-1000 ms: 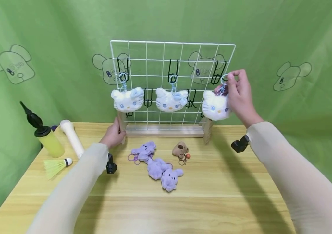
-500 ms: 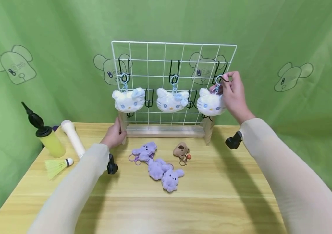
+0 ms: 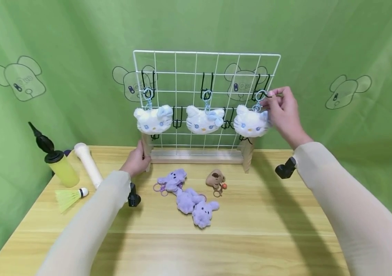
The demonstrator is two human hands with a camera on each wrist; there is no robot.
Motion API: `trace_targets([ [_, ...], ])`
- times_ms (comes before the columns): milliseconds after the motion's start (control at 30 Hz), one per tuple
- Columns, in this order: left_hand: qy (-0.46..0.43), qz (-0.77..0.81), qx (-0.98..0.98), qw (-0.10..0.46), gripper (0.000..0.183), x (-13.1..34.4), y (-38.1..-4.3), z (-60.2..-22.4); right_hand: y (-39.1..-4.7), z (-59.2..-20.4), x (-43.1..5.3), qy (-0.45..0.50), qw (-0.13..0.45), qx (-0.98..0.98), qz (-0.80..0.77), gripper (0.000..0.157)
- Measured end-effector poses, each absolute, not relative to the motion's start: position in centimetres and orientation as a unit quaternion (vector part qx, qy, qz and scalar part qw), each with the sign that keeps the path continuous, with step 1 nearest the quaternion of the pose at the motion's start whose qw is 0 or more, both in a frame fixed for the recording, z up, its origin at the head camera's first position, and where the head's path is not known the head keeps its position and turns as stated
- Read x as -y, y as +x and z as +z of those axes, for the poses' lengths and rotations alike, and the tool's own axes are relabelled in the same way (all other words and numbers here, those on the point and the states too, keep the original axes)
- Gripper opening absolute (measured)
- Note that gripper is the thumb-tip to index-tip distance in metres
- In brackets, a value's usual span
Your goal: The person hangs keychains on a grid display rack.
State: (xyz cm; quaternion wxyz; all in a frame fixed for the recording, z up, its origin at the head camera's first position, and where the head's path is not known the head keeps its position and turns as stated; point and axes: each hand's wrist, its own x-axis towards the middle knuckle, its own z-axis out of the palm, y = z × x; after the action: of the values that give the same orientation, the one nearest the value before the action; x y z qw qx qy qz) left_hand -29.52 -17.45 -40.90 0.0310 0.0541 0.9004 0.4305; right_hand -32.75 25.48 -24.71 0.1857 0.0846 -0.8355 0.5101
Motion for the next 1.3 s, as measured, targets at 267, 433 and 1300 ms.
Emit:
trace_targets([
  [267,0.055,0.432,-0.9,0.024,0.073,17.8,-30.0,-40.9,-31.2,-23.9,-26.4,0.107,0.232,0.824,0.506,0.015],
  [433,0.06,0.434,-0.899,0.021,0.073,17.8,-30.0,-40.7,-29.6,-23.1,-26.5,0.134,0.278,0.806,0.505,0.013],
  [1300,0.057,0.43,-0.901,0.027,0.077,17.5,-29.6,-40.9,-22.8,-30.4,-21.0,0.317,0.082,0.9,0.288,0.01],
])
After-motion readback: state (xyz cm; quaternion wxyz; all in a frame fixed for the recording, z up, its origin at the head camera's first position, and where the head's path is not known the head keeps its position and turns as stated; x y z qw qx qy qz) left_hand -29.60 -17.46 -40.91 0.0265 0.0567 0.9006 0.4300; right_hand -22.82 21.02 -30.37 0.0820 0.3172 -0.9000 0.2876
